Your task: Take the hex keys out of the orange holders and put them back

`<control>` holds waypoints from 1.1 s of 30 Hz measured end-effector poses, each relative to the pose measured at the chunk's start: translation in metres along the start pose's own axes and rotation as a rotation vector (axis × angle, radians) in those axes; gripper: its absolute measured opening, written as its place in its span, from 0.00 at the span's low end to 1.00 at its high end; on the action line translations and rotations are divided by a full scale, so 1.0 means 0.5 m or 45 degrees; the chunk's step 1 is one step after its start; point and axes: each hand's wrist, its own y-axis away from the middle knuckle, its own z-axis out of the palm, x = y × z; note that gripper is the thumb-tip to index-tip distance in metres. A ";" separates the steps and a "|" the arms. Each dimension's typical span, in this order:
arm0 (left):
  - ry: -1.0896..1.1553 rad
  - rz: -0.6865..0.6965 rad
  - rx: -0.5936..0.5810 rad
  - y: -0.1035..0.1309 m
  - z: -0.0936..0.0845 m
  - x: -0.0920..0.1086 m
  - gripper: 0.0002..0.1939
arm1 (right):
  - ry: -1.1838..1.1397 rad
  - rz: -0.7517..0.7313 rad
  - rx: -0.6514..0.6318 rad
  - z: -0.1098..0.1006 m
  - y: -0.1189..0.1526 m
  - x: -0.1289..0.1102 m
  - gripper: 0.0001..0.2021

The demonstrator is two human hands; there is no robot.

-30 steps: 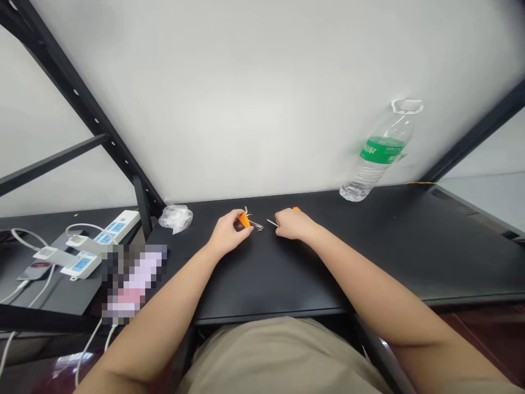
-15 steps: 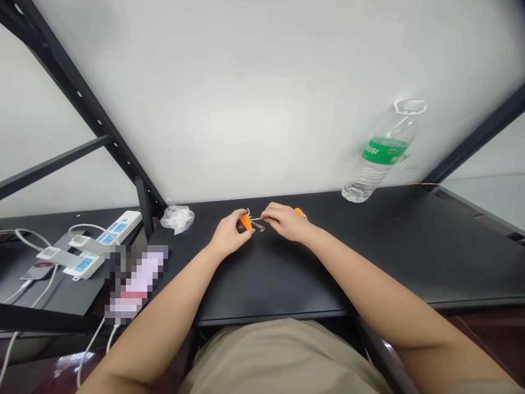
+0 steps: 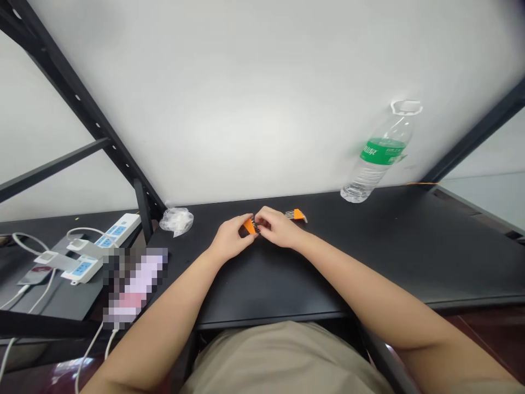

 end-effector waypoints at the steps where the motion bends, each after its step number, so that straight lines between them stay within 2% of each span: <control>1: 0.010 -0.029 0.035 -0.001 -0.001 -0.002 0.28 | 0.037 0.051 0.007 0.003 -0.001 0.011 0.05; 6: 0.039 -0.129 0.134 -0.005 -0.001 -0.012 0.29 | 0.165 0.219 -0.032 0.013 -0.007 0.065 0.03; 9: 0.042 -0.130 0.140 -0.007 0.001 -0.013 0.29 | 0.208 0.265 -0.084 0.018 -0.010 0.079 0.04; 25: 0.055 -0.142 0.147 -0.008 -0.003 -0.012 0.27 | 0.286 0.355 -0.200 0.003 -0.011 0.071 0.03; 30: 0.094 -0.184 0.144 -0.008 0.001 -0.013 0.29 | 0.312 0.463 -0.275 -0.018 -0.001 0.082 0.12; 33: 0.089 -0.204 0.134 -0.008 0.004 -0.014 0.27 | 0.271 0.424 -0.270 -0.036 0.004 0.074 0.09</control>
